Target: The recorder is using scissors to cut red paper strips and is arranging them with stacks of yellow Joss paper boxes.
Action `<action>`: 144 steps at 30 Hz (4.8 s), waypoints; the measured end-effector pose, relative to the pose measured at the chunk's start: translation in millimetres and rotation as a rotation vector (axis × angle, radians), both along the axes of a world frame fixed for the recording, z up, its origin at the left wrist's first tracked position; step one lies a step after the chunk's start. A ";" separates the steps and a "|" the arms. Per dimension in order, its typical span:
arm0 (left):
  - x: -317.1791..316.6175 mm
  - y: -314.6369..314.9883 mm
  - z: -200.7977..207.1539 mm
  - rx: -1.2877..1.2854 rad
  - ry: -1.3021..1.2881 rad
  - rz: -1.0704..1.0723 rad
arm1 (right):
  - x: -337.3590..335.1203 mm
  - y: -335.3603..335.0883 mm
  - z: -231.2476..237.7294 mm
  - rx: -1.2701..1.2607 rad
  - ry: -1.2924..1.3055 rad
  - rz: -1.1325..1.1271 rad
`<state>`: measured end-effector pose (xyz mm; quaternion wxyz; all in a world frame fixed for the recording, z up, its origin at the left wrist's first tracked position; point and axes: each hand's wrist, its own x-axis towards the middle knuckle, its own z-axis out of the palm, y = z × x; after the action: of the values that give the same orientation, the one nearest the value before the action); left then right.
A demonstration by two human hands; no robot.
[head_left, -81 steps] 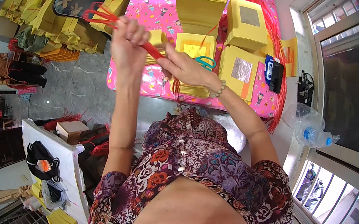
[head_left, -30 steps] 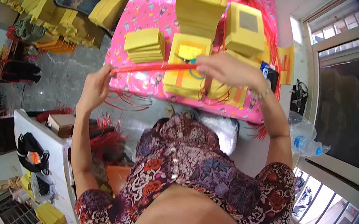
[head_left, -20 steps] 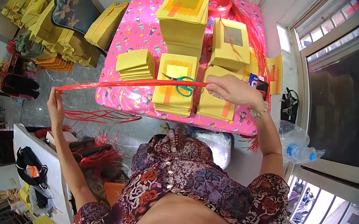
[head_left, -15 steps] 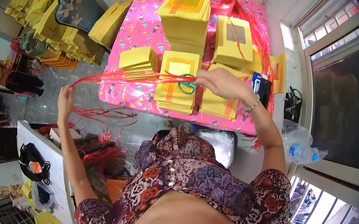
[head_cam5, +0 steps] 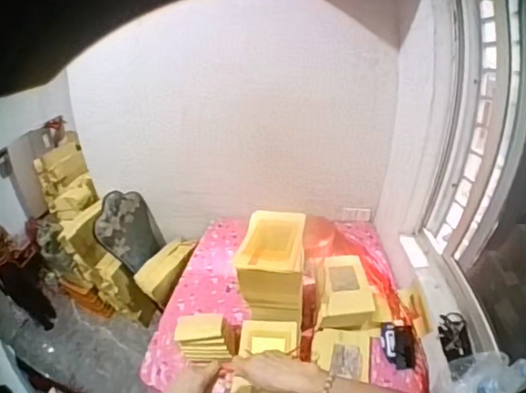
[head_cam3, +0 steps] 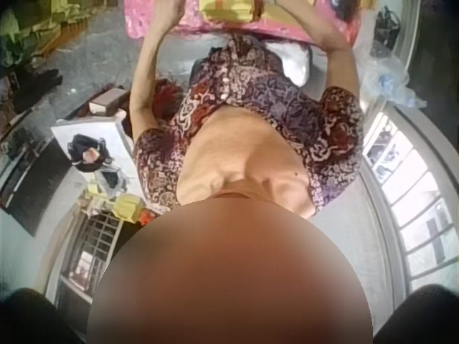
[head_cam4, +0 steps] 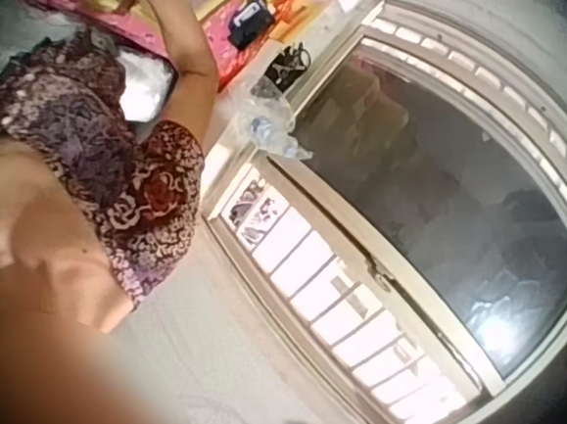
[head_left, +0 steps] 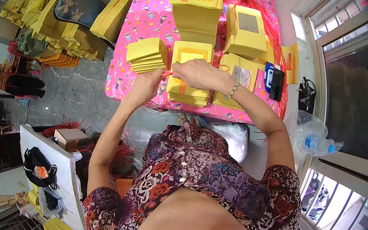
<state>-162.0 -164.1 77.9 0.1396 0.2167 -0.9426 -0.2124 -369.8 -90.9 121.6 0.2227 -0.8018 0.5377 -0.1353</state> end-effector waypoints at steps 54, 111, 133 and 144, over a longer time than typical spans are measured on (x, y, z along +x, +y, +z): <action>-76.0 36.7 -19.3 0.522 0.773 0.325 | 35.2 7.3 -57.5 -0.234 -1.102 -0.648; 175.4 35.9 -13.4 0.152 0.274 0.725 | -88.7 19.2 1.0 0.703 -0.413 0.019; 48.7 16.6 -32.0 0.044 0.127 0.244 | -24.9 18.9 -19.0 0.149 -0.039 -0.023; 20.9 11.1 -2.6 -0.336 0.078 0.009 | -29.9 21.8 -11.7 0.036 0.096 -0.069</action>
<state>-141.2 -153.1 75.4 0.2112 0.1862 -0.9577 -0.0596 -399.7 -69.1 109.9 0.2062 -0.7841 0.5777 -0.0944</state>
